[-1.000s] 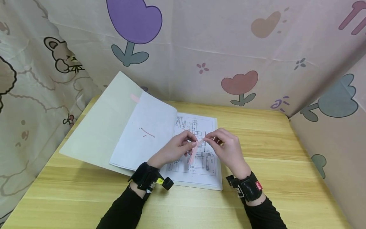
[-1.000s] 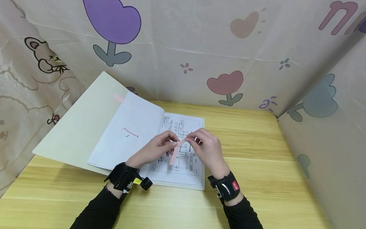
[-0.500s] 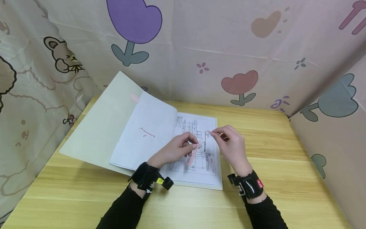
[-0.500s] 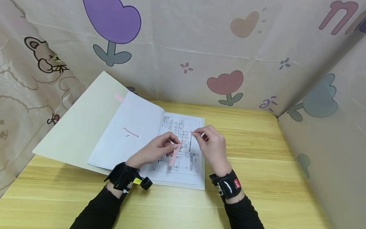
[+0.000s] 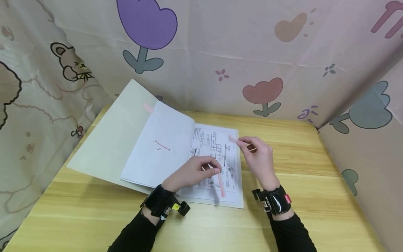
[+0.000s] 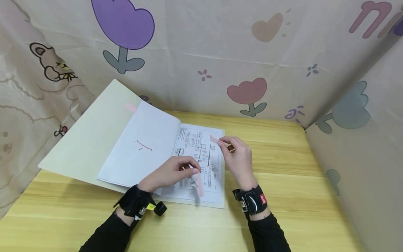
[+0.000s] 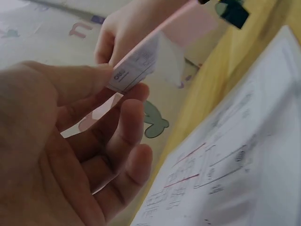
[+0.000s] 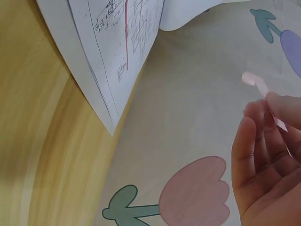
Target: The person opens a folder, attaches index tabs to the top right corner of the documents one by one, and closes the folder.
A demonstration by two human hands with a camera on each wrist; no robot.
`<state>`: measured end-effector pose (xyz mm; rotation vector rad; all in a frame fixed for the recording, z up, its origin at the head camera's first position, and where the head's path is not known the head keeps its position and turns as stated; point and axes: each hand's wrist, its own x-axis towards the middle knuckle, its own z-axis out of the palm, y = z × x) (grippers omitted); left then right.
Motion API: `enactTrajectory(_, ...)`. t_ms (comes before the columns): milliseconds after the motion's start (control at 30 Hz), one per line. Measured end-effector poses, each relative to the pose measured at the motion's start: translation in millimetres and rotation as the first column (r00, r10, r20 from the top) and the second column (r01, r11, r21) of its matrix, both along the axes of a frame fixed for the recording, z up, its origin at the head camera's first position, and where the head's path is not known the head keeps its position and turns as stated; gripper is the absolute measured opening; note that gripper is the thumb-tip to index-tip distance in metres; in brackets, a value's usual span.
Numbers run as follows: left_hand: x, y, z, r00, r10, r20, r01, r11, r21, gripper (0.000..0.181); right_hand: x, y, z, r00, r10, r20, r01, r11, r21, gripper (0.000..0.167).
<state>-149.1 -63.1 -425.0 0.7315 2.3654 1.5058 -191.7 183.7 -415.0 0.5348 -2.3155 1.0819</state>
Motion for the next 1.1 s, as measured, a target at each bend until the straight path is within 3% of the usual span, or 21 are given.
enactTrajectory(133, 15.1, 1.6, -2.4, 0.999, -0.032, -0.03, 0.031, 0.999, -0.025, 0.01, 0.3, 0.5, -0.8, 0.998, -0.001, 0.057, 0.002, 1.0, -0.022, 0.01)
enactTrajectory(267, 28.7, 1.4, -1.9, 0.995, -0.065, -0.071, 0.056, 0.991, -0.125, 0.005, 1.3, 0.5, 0.5, 0.994, 0.003, 0.107, 0.002, 0.999, -0.047, 0.01)
enactTrajectory(500, 47.2, 0.8, -2.9, 0.978, -0.141, -0.156, 0.078, 0.932, -0.355, 0.005, 2.4, 1.4, 2.5, 0.986, 0.017, 0.165, -0.008, 0.998, -0.056, 0.009)
enactTrajectory(600, 53.6, 0.1, -3.9, 0.955, -0.198, -0.223, 0.082, 0.894, -0.441, 0.008, 3.6, 2.5, 2.7, 0.982, 0.018, 0.187, -0.009, 0.999, -0.051, 0.008)
enactTrajectory(767, 58.0, -1.7, -10.8, 0.878, -0.31, -0.366, 0.054, 0.822, -0.567, 0.013, 1.9, 3.4, 1.9, 0.981, 0.03, 0.194, -0.021, 0.999, -0.048, 0.01)
enactTrajectory(833, 59.3, -1.5, -13.3, 0.855, -0.34, -0.391, 0.044, 0.799, -0.599, 0.014, 1.3, 4.0, 1.3, 0.983, 0.037, 0.182, -0.029, 0.999, -0.046, 0.013)
enactTrajectory(1000, 61.8, 1.3, -14.9, 0.827, -0.386, -0.408, 0.027, 0.752, -0.658, 0.016, 0.7, 4.9, 0.4, 0.987, 0.049, 0.15, -0.044, 0.998, -0.035, 0.019)
enactTrajectory(1100, 58.5, 3.9, -9.6, 0.836, -0.382, -0.394, 0.022, 0.741, -0.671, 0.012, 0.2, 5.3, -0.6, 0.989, 0.051, 0.14, -0.045, 0.998, -0.043, 0.019)
